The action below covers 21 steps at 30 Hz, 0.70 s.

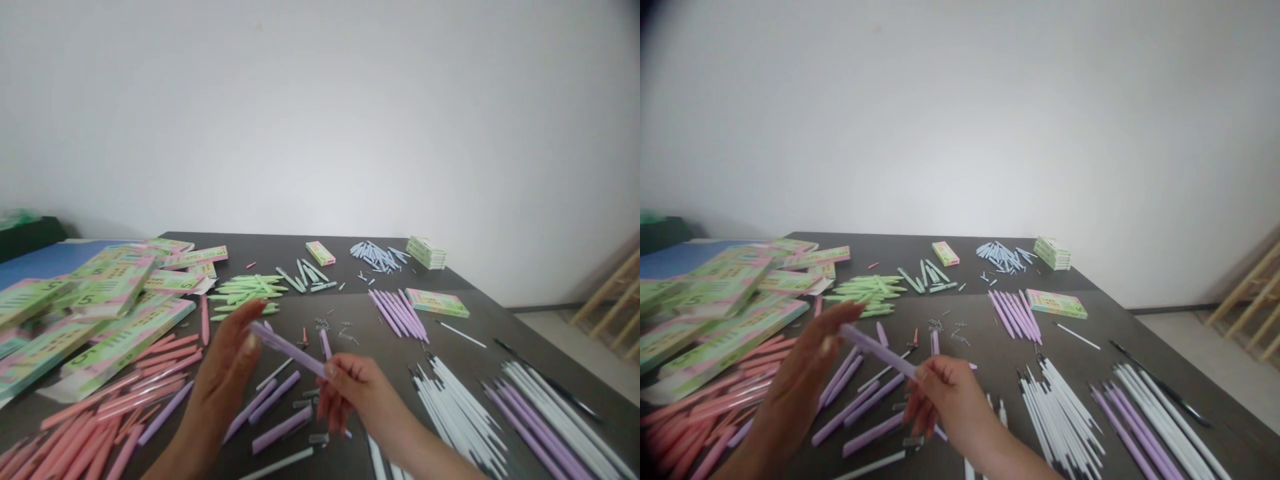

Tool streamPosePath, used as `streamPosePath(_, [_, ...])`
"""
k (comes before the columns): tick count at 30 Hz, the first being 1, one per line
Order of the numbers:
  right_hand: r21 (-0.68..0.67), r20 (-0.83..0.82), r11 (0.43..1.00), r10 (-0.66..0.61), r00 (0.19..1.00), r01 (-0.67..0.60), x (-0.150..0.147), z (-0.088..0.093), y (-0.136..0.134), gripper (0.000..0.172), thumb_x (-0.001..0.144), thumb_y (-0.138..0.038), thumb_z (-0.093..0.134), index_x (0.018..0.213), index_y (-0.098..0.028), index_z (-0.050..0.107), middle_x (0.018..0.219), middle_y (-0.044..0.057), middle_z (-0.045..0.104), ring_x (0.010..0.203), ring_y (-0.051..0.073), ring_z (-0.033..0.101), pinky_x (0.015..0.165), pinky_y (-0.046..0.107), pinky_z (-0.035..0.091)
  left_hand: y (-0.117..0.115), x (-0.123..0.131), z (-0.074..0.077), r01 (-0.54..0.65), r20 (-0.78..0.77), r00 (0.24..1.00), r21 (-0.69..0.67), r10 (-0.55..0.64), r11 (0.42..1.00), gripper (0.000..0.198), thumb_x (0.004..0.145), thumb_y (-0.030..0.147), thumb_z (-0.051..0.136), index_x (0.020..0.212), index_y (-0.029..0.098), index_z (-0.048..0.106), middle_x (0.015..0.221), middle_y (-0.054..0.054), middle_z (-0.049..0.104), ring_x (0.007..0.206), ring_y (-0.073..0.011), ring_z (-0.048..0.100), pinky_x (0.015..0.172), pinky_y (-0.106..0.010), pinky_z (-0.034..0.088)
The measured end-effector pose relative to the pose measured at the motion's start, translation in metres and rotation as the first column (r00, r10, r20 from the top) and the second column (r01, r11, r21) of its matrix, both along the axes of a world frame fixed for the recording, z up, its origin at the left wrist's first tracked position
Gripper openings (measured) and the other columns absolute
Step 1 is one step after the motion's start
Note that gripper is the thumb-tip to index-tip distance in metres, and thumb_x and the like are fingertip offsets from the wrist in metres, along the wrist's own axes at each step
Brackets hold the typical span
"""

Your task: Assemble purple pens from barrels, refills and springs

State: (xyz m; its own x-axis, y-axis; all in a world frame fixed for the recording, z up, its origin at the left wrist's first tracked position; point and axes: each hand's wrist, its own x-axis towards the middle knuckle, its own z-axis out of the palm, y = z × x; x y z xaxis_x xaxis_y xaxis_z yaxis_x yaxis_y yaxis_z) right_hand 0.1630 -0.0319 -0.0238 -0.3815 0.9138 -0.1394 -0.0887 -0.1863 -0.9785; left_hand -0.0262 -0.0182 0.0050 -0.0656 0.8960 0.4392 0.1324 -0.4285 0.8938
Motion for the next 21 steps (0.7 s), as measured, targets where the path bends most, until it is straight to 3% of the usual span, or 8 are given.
streamPosePath(1, [-0.046,-0.093,0.997,0.052,0.994,-0.057,-0.004,-0.004,-0.001,0.044,0.073,-0.059,0.054,0.075,-0.015,0.049,0.054,0.002,0.06,0.038,0.009,0.051,0.037,0.017,0.035,0.0,0.002,0.005,0.139,0.244,0.965,-0.155,-0.098,0.978,0.041,0.085,0.047,0.039,0.119,0.024,0.047,0.115,-0.009,0.059,0.109,-0.027,0.052,0.093,-0.046,0.038])
streamPosePath(2, [-0.083,-0.17,0.988,0.114,0.979,-0.129,-0.009,-0.008,-0.003,0.045,0.072,-0.059,0.056,0.075,-0.015,0.049,0.054,0.002,0.06,0.038,0.01,0.052,0.037,0.017,0.036,-0.002,0.004,0.009,0.311,0.456,0.873,-0.248,-0.173,0.917,0.042,0.087,0.048,0.033,0.119,0.024,0.045,0.108,-0.009,0.062,0.103,-0.0269,0.056,0.09,-0.048,0.04])
streamPosePath(4, [-0.154,-0.29,0.948,0.227,0.93,-0.279,-0.018,-0.019,-0.007,0.047,0.069,-0.061,0.058,0.076,-0.015,0.048,0.05,0.002,0.059,0.038,0.011,0.054,0.036,0.016,0.035,-0.005,0.008,0.014,0.56,0.721,0.658,-0.276,-0.217,0.781,0.037,0.088,0.044,0.03,0.116,0.025,0.047,0.092,-0.006,0.066,0.086,-0.0235,0.062,0.085,-0.048,0.044])
streamPosePath(6, [-0.234,-0.372,0.908,0.247,0.895,-0.347,-0.028,-0.031,-0.012,0.051,0.064,-0.062,0.062,0.073,-0.014,0.049,0.048,0.0,0.056,0.038,0.011,0.054,0.037,0.016,0.035,-0.009,0.011,0.014,0.659,0.832,0.516,-0.231,-0.206,0.716,0.031,0.089,0.037,0.032,0.106,0.023,0.054,0.069,-0.001,0.061,0.062,-0.0157,0.059,0.075,-0.04,0.048])
streamPosePath(9, [-0.289,-0.414,0.876,0.25,0.875,-0.387,-0.038,-0.043,-0.018,0.052,0.057,-0.059,0.07,0.064,-0.011,0.052,0.049,0.0,0.055,0.043,0.009,0.054,0.041,0.016,0.036,-0.012,0.011,0.007,0.765,0.897,0.386,-0.179,-0.217,0.619,0.039,0.09,0.038,0.029,0.084,0.016,0.061,0.042,0.007,0.036,0.034,-0.0068,0.03,0.043,-0.024,0.041])
streamPosePath(12, [-0.28,-0.399,0.863,0.294,0.869,-0.42,-0.04,-0.042,-0.02,0.052,0.054,-0.058,0.072,0.062,-0.009,0.056,0.053,0.001,0.056,0.045,0.007,0.053,0.043,0.016,0.036,-0.01,0.008,-0.002,0.8,0.921,0.339,-0.175,-0.192,0.573,0.044,0.088,0.041,0.027,0.079,0.016,0.062,0.038,0.01,0.02,0.032,-0.0061,0.012,0.031,-0.018,0.023])
streamPosePath(17, [-0.309,-0.27,0.872,0.303,0.914,-0.38,-0.034,-0.027,-0.021,0.054,0.055,-0.059,0.071,0.072,-0.008,0.062,0.055,0.001,0.056,0.042,0.008,0.051,0.038,0.018,0.038,-0.009,0.006,-0.005,0.764,0.921,0.371,-0.232,-0.116,0.602,0.043,0.086,0.038,0.028,0.074,0.015,0.063,0.039,0.01,0.015,0.034,-0.0063,0.008,0.031,-0.017,0.019])
streamPosePath(21, [-0.295,-0.258,0.867,0.333,0.907,-0.402,-0.032,-0.023,-0.023,0.052,0.057,-0.058,0.07,0.072,-0.008,0.062,0.057,0.001,0.056,0.041,0.007,0.05,0.037,0.017,0.039,-0.009,0.006,-0.004,0.766,0.911,0.396,-0.258,-0.117,0.588,0.042,0.085,0.04,0.03,0.075,0.015,0.062,0.04,0.01,0.017,0.035,-0.0063,0.009,0.03,-0.017,0.019])
